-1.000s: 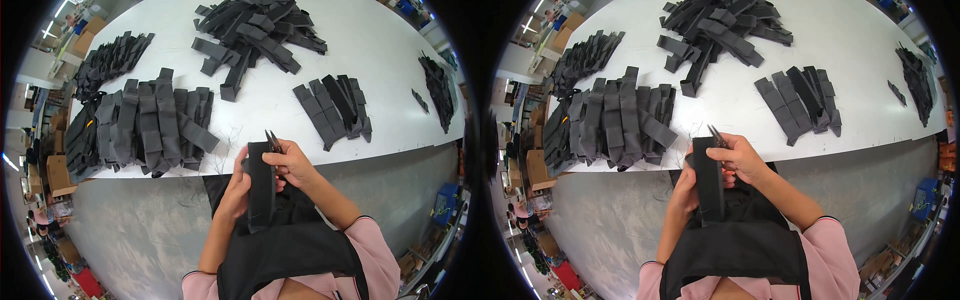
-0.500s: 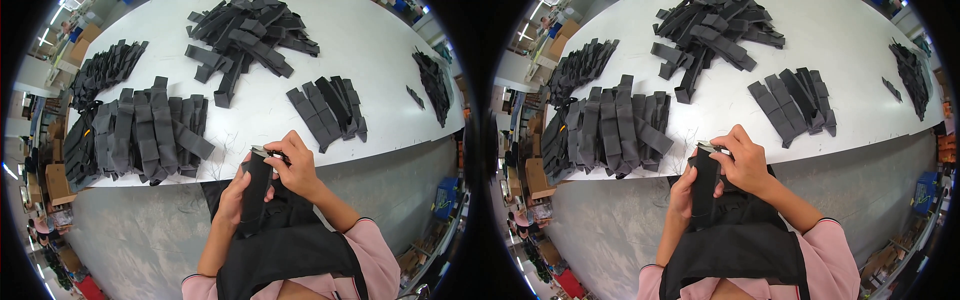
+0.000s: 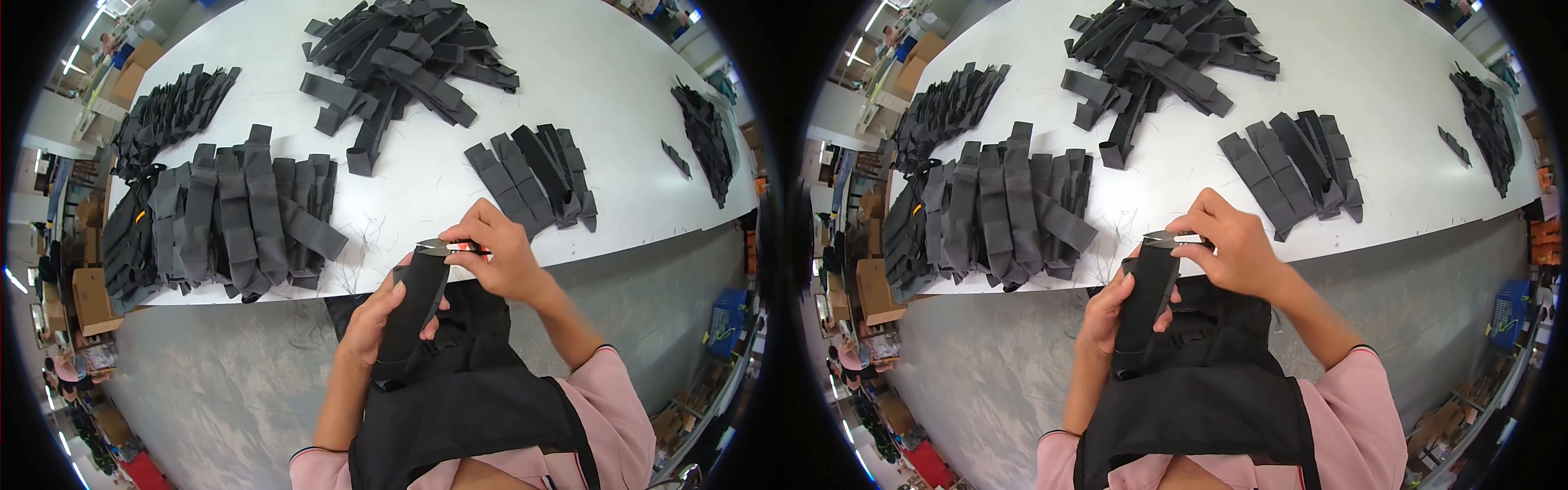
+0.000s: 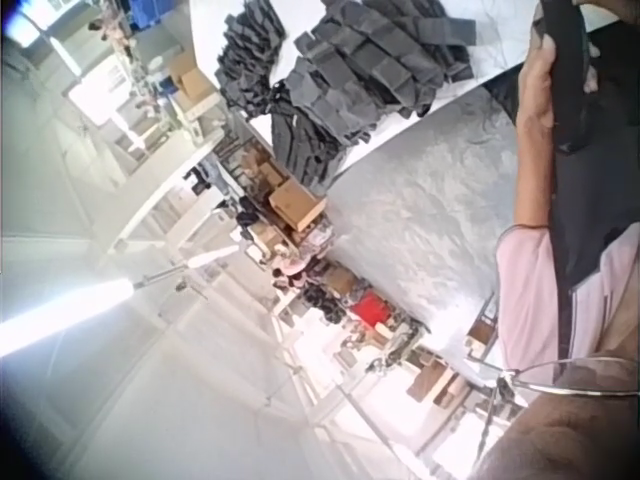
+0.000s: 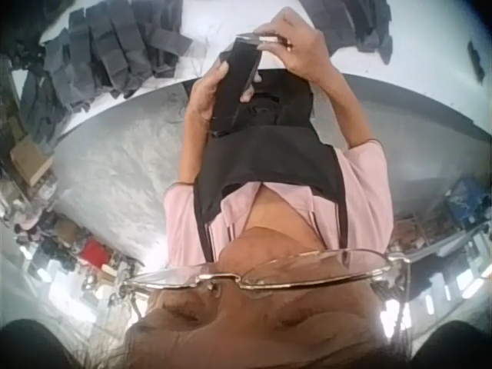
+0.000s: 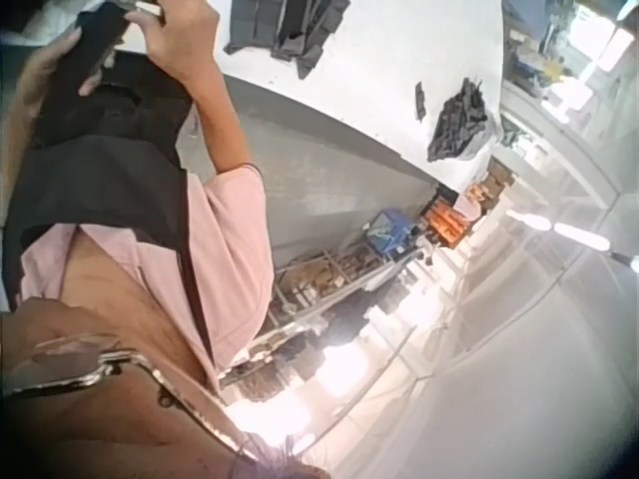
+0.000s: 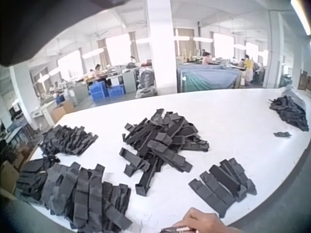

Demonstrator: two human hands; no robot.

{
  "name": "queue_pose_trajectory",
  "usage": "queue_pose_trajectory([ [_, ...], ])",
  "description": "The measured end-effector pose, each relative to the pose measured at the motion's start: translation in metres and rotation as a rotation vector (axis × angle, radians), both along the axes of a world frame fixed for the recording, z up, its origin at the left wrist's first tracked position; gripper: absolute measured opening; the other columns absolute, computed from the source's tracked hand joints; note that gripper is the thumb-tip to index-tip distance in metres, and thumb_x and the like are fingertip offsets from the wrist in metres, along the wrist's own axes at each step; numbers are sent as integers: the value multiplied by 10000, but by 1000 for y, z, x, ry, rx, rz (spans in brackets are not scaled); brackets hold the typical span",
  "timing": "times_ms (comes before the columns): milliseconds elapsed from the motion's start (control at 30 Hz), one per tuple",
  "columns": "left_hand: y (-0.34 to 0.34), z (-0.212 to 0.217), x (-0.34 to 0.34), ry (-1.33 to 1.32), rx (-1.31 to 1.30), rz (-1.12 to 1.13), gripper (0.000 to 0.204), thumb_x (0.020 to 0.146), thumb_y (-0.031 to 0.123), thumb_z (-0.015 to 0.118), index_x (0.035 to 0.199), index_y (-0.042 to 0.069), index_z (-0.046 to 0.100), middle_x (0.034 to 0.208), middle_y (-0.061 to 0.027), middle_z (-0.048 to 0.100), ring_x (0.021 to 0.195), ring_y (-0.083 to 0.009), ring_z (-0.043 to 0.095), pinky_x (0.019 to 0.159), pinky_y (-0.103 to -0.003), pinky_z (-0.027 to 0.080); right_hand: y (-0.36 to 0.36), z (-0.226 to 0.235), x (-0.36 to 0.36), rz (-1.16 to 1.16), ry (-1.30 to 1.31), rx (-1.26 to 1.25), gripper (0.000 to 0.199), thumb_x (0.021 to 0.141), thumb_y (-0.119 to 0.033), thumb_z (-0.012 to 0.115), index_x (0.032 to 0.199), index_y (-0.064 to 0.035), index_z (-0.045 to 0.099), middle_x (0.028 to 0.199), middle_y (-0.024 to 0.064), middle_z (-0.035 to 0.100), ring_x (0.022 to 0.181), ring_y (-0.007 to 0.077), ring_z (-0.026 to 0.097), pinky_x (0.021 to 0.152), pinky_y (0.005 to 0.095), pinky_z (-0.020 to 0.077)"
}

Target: Trim excess thread and clean edges of pre-cut black fabric components using small snips.

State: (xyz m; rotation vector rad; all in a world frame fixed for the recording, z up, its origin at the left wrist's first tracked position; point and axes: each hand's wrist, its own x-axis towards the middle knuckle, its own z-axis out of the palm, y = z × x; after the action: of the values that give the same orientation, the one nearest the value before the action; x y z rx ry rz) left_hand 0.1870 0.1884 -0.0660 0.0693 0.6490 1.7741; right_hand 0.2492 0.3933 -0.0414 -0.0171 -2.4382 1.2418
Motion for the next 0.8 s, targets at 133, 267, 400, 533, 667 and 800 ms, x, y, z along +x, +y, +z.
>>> queue_pose_trajectory([
  [133,-2,6,-4,3,-31,-109,633,940,317,442,1445,88,137,958,-227,565,650,-249,566,635,-331,474,24,12,-7,216,-63,101,253,669,-64,734,910,-65,656,778,42,501,594,153,502,520,262,398],
  [267,-4,7,-8,57,-90,-209,656,937,312,456,1444,52,131,921,-221,588,644,-245,574,646,-329,479,36,27,-17,415,-87,184,231,683,-113,727,896,-80,644,773,36,496,609,183,511,535,288,393],
  [400,-7,6,-8,59,-122,-252,666,934,311,460,1444,42,126,909,-215,599,638,-240,577,649,-325,481,40,33,-21,544,-102,251,208,693,-126,712,880,-83,632,749,33,467,621,205,502,537,306,380],
  [533,-6,6,-7,77,-145,-271,655,930,309,465,1438,39,154,906,-208,600,630,-229,577,643,-318,481,42,28,-18,564,-143,180,209,688,-107,715,881,-74,643,733,29,448,611,193,487,526,298,362],
  [667,-5,8,-7,109,-137,-304,635,926,309,465,1428,30,193,904,-195,602,631,-211,580,635,-303,478,46,12,-12,545,-175,-56,219,679,-85,723,888,-64,659,733,28,450,613,169,478,527,289,357],
  [800,-8,8,-8,137,-148,-305,629,923,315,466,1421,25,214,898,-185,604,627,-197,575,632,-292,474,44,12,0,453,-224,-94,225,675,-75,731,890,-60,668,732,30,459,616,157,472,527,278,354],
])
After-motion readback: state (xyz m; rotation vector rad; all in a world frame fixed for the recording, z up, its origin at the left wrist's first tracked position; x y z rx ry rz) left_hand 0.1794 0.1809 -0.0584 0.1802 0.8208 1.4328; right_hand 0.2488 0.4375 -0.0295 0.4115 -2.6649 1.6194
